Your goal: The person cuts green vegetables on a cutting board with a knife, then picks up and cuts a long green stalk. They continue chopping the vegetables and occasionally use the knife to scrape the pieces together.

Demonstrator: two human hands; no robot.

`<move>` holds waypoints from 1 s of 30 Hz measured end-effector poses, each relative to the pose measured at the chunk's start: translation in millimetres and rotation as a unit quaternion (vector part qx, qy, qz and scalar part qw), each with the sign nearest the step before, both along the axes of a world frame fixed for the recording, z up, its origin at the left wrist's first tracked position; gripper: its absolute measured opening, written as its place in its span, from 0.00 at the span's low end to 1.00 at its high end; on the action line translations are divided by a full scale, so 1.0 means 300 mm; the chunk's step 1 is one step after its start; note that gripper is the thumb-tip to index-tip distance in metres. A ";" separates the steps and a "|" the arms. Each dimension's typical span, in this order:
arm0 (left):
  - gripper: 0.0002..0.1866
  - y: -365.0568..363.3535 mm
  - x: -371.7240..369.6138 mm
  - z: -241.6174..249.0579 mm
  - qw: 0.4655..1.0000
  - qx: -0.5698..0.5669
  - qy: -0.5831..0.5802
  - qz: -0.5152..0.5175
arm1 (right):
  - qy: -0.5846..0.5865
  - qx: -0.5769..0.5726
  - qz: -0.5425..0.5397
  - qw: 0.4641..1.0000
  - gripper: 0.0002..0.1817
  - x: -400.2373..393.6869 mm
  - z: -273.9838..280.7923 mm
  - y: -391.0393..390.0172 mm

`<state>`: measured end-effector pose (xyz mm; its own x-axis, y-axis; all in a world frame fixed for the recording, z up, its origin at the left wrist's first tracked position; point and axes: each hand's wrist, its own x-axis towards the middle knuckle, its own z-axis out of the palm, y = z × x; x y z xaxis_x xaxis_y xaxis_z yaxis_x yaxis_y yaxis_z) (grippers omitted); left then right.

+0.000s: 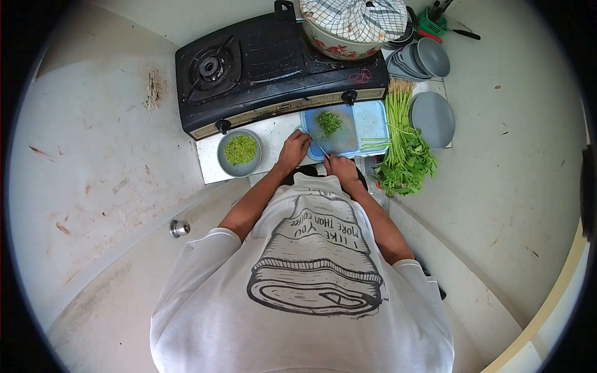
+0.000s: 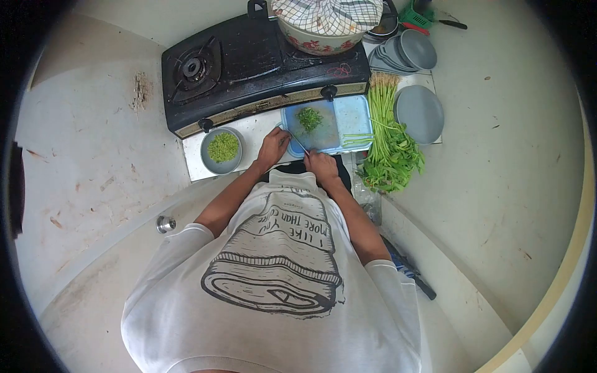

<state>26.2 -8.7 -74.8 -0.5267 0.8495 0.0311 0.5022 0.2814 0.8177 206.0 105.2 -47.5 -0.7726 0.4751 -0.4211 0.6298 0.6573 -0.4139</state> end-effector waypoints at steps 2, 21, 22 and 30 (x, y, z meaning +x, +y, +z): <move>0.05 0.003 0.003 0.005 1.000 0.001 -0.001 0.002 | 0.001 0.006 -0.003 1.000 0.23 0.009 -0.004 0.007; 0.04 0.047 0.020 0.029 0.999 -0.037 0.012 0.024 | 0.047 0.007 -0.009 0.999 0.23 0.051 -0.029 0.016; 0.04 0.047 0.021 0.031 0.999 -0.037 0.007 0.026 | 0.051 0.012 -0.005 0.999 0.23 0.052 -0.034 0.014; 0.03 0.035 0.024 0.030 0.998 -0.006 0.063 0.004 | 0.021 0.016 0.000 1.000 0.24 0.000 -0.020 0.021</move>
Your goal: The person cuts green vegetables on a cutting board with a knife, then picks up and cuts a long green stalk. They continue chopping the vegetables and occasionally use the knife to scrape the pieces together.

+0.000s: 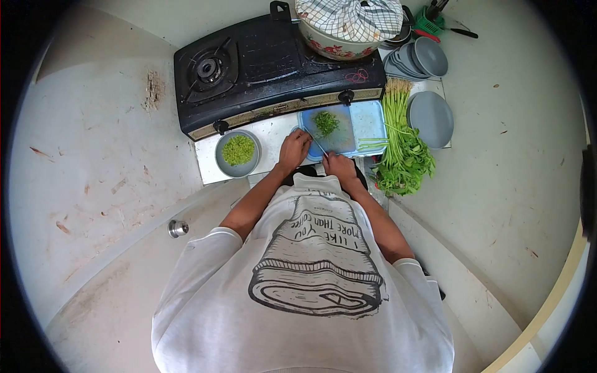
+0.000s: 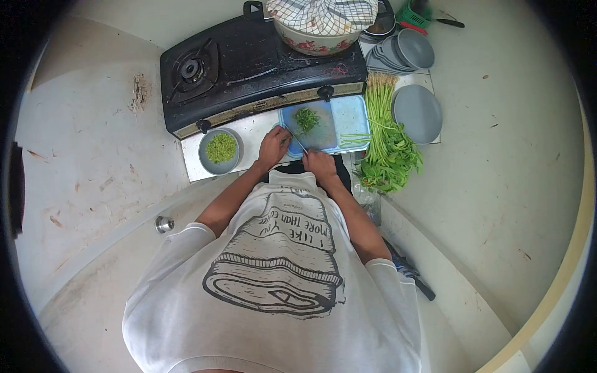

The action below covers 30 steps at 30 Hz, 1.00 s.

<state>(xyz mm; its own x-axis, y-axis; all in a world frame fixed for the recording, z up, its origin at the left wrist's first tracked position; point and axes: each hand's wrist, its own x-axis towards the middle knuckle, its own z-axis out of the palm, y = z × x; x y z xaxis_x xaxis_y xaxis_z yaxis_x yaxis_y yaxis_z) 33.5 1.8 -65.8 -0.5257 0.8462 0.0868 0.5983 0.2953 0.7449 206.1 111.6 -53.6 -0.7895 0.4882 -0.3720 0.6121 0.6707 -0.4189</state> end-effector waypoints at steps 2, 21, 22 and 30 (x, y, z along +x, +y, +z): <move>0.03 -0.003 0.000 0.005 1.000 -0.008 0.001 0.005 | 0.018 0.015 0.005 1.000 0.24 0.008 -0.021 0.003; 0.04 0.001 0.003 0.012 0.999 -0.011 -0.034 0.037 | 0.011 0.014 0.020 1.000 0.26 -0.005 -0.024 -0.005; 0.04 0.000 0.004 0.021 0.999 -0.016 -0.035 0.038 | 0.010 0.013 0.017 1.000 0.26 -0.012 -0.020 -0.005; 0.05 -0.019 -0.016 0.000 0.998 -0.019 0.055 -0.035 | 0.025 0.017 0.014 0.999 0.25 0.010 -0.035 0.004</move>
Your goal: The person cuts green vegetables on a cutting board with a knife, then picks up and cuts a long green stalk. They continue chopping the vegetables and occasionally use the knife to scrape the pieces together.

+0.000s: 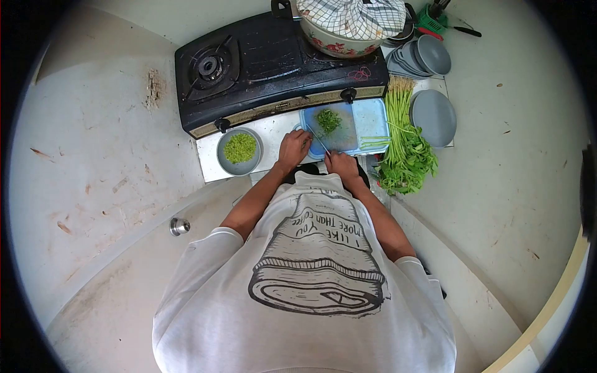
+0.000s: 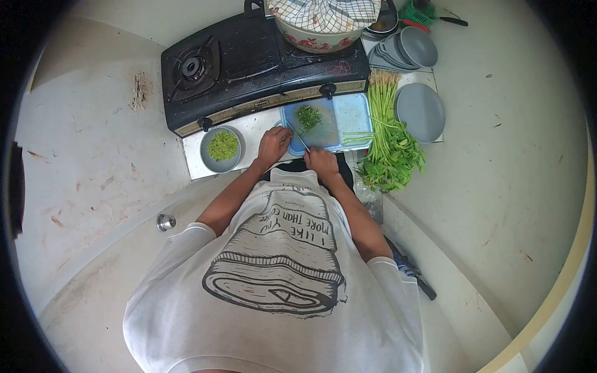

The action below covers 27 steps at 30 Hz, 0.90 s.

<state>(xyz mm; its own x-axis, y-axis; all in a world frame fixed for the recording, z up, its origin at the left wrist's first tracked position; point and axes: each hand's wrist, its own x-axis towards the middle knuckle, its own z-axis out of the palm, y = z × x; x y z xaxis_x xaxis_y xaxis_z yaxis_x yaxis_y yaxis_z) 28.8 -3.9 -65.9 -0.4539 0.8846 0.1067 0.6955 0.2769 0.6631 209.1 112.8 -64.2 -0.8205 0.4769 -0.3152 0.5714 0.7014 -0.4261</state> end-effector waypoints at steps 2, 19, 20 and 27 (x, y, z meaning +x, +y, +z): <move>0.05 -0.002 -0.008 0.001 0.999 -0.016 0.026 -0.017 | -0.016 -0.005 -0.002 1.000 0.25 0.000 0.000 -0.002; 0.05 -0.021 -0.014 -0.022 1.000 0.018 0.014 -0.019 | -0.029 -0.005 0.017 0.999 0.22 -0.020 0.032 -0.011; 0.05 -0.022 -0.014 -0.020 0.999 0.023 0.017 -0.018 | -0.030 -0.007 0.016 0.999 0.22 -0.025 0.027 -0.009; 0.06 -0.028 -0.023 -0.024 0.999 0.020 0.019 -0.023 | -0.039 -0.018 0.003 0.999 0.23 -0.021 0.060 0.000</move>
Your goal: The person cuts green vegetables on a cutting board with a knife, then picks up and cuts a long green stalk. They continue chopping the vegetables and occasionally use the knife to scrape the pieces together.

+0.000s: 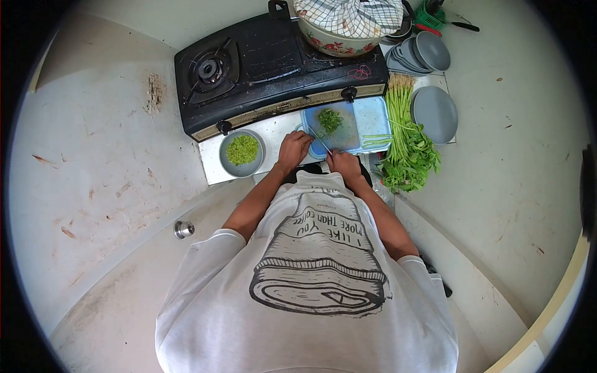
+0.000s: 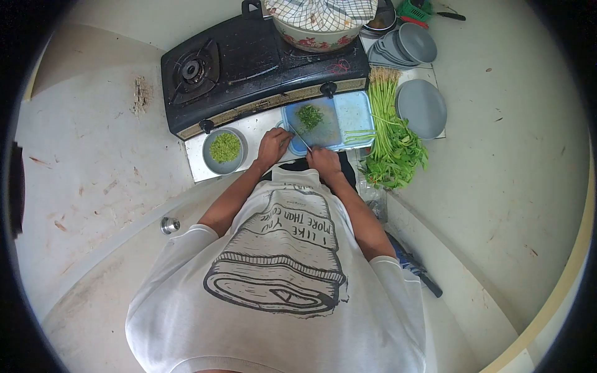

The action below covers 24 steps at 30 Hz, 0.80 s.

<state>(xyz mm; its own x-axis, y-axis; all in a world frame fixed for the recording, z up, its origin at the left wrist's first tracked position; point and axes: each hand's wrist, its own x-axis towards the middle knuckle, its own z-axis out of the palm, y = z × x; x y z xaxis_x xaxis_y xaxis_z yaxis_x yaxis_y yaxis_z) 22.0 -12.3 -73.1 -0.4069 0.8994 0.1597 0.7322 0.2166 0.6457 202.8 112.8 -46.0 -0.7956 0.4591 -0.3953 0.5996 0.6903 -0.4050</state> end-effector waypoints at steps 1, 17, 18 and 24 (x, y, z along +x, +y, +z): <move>0.06 0.001 -0.002 -0.004 1.000 -0.005 0.002 -0.003 | 0.000 -0.002 -0.004 1.000 0.23 0.004 -0.002 0.000; 0.05 -0.001 0.000 -0.002 1.000 -0.006 0.004 0.000 | 0.002 0.001 0.014 1.000 0.23 -0.006 -0.004 -0.016; 0.05 -0.003 0.002 -0.002 1.000 0.000 0.002 0.000 | 0.014 0.007 0.018 1.000 0.24 -0.011 -0.018 -0.017; 0.06 -0.012 0.006 0.002 1.000 0.002 -0.003 0.004 | -0.011 0.002 0.015 1.000 0.23 0.013 -0.012 -0.006</move>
